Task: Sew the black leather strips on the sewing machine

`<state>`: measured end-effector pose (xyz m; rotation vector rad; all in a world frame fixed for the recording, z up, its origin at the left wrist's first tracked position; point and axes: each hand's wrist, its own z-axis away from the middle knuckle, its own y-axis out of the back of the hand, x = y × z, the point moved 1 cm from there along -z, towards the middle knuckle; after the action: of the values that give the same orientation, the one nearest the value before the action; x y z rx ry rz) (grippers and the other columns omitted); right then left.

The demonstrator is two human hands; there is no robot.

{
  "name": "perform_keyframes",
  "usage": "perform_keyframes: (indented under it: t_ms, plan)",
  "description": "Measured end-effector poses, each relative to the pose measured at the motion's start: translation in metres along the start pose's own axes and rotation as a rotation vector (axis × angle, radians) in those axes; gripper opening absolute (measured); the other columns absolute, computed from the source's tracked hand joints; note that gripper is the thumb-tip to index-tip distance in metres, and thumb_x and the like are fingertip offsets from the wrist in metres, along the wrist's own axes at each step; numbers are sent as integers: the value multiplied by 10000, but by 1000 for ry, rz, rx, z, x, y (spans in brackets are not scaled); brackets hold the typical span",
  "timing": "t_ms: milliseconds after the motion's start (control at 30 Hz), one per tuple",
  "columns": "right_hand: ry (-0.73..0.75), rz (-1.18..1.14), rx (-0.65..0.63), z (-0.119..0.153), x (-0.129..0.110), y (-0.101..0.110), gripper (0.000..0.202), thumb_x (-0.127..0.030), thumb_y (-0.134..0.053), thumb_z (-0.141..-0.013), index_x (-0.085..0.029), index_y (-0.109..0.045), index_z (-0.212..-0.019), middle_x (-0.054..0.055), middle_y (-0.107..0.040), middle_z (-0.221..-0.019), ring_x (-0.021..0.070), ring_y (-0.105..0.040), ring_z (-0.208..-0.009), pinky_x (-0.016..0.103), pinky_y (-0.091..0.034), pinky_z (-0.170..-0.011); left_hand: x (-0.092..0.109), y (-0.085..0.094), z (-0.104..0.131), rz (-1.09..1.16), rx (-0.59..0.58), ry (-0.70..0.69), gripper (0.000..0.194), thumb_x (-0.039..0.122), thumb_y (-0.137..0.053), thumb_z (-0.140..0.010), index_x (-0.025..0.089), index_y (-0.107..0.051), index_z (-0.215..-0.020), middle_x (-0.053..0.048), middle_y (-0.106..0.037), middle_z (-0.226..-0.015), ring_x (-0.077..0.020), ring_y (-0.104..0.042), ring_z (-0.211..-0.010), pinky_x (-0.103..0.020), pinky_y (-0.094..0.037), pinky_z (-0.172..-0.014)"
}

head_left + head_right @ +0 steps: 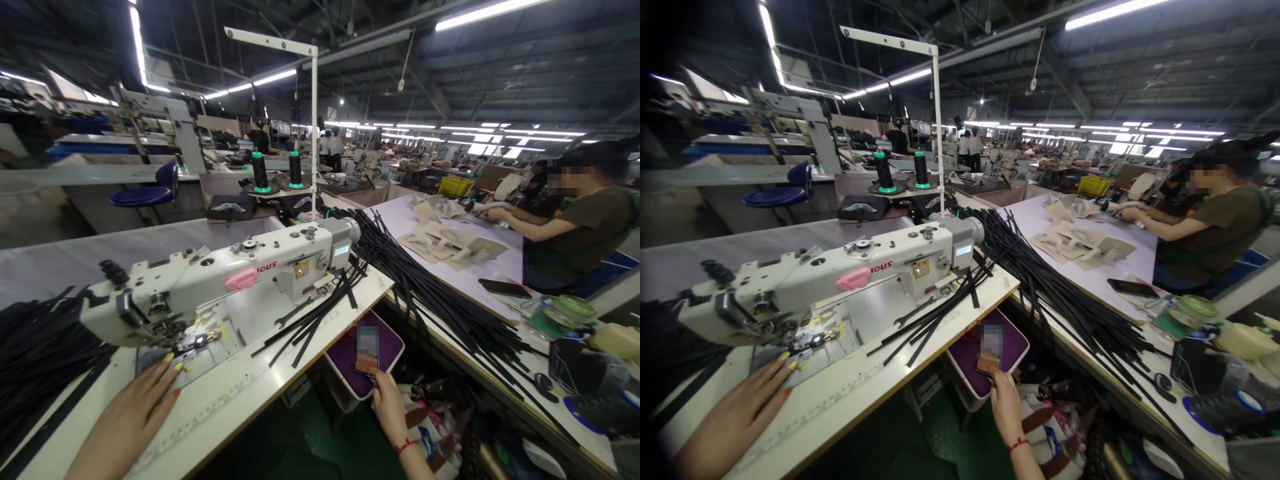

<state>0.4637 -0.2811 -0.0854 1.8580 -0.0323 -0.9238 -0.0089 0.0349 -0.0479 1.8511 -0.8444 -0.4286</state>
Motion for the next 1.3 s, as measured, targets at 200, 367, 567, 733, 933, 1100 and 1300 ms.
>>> perform_keyframes:
  t_ms: [200, 367, 567, 733, 933, 1100, 1300]
  plan:
    - [117, -104, 47, 4, -21, -26, 336, -250, -380, -865, -181, -627, -1082, 106, -689, -1108, 251, -638, -1070, 402, -527, -910, 21, 26, -7, -61, -32, 4, 438, 410, -447, -934, 176, -560, -1287, -126, -504, -1392, -298, -478, -1270, -492, -394, -1063]
    - [257, -198, 62, -6, -78, -51, 280, -332, -412, -916, -235, -597, -1102, 66, -716, -1058, 220, -689, -973, 326, -568, -812, 33, 43, -15, -62, -47, 48, 388, 312, -457, -935, 197, -541, -1296, -114, -492, -1405, -285, -465, -1277, -495, -420, -1042]
    - [461, -206, 39, -34, -165, -55, 293, -360, -444, -919, -223, -600, -1126, 88, -710, -1043, 214, -696, -938, 276, -570, -748, 35, 51, -15, -20, -65, 88, 375, 299, -461, -933, 193, -536, -1284, -129, -470, -1417, -308, -443, -1292, -531, -400, -1044]
    - [453, -235, 47, -41, -197, -58, 303, -370, -460, -917, -198, -603, -1123, 100, -717, -1001, 204, -709, -846, 269, -576, -705, 32, 48, -15, 21, -75, 107, 384, 297, -461, -930, 199, -532, -1295, -125, -481, -1408, -311, -419, -1312, -538, -388, -1050]
    - [485, -223, 35, -31, -194, -57, 270, -352, -462, -920, -212, -623, -1086, 96, -720, -997, 219, -701, -887, 286, -585, -715, 28, 48, -18, 64, -84, 117, 390, 314, -478, -926, 203, -545, -1294, -126, -492, -1400, -307, -430, -1306, -541, -380, -1061]
    - [483, -215, 19, -27, -190, -53, 263, -341, -473, -920, -211, -620, -1094, 104, -721, -1018, 222, -701, -908, 301, -590, -746, 26, 48, -21, 93, -61, 114, 414, 323, -505, -908, 209, -543, -1304, -128, -485, -1406, -318, -431, -1302, -551, -378, -1061]
    - [512, -229, -10, -23, -190, -52, 263, -329, -470, -922, -214, -605, -1116, 98, -721, -1018, 213, -708, -902, 269, -590, -728, 25, 48, -21, 112, -45, 126, 429, 308, -525, -883, 222, -546, -1303, -123, -479, -1414, -324, -452, -1285, -552, -385, -1056]
